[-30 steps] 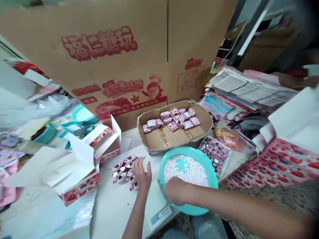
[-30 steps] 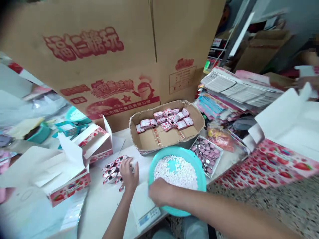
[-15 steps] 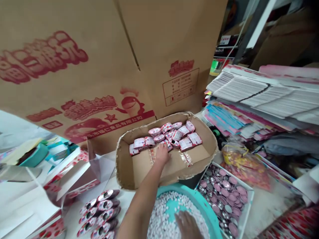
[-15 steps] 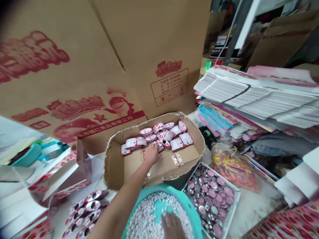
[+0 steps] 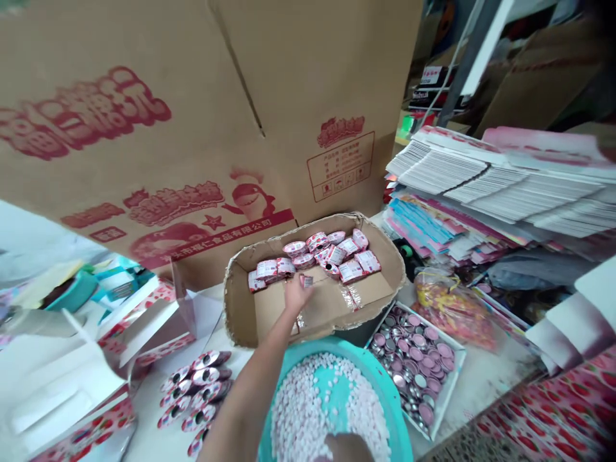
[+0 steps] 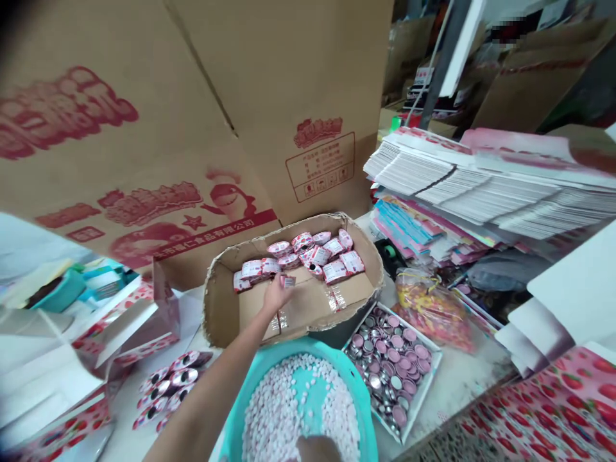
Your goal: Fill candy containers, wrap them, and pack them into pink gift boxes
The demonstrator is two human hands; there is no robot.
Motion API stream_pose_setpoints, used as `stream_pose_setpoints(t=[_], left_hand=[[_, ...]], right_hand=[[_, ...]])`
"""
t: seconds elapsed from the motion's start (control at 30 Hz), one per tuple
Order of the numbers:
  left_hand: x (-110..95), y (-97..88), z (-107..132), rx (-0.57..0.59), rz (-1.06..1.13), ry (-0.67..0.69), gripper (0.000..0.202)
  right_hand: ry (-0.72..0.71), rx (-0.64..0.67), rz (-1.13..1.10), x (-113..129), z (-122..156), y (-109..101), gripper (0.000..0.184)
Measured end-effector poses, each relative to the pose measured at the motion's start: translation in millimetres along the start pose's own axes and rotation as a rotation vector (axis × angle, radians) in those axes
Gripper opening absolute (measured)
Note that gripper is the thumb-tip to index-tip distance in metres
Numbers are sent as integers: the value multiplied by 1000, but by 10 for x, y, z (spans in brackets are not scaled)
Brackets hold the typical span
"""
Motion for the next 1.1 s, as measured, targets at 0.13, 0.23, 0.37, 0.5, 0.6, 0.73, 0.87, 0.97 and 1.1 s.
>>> stream_pose_setpoints(t=[0.13,0.23,0.37,0.5,0.6,0.73,0.87,0.97,1.1], left_hand=[[250,-527,846,-132,987,-177,34],[430,-626,1653,-69,1472,-383,39],[732,-637,2595,-89,1742,-554,38],[997,-438,3235,-143,1826,-645,39],[1057,-278,3535,-129,1899,-687,36],[1007,-259,3732,-60,1891,-631,44],[918,-323,3781,-29,1910,-584,49],[855,-301,3766,7,1948,-617,42],[854,-221,3745,-21,1973,-712,33]], right_hand=[[35,-122,-182,25,256,-416,40],[94,-109,-600,-5,394,-598,45],[318,114,-1277,-16,576,-556,34],[340,312,-1778,180,732,-664,22],[205,401,-1983,351,797,-842,20],[104,452,-2101,502,885,-994,20],[102,441,-2147,540,941,-1085,20],[104,396,-2173,512,948,-1161,18],[116,351,-2190,484,953,-1239,16]])
Point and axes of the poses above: each hand's wrist, its own z-axis away from the middle knuckle, its own y-axis out of the palm, x = y × z, the point moved 10 cm from there along -z, towards the middle knuckle, and after that the axes turned 9 degrees about z, right-handed, at the moved point
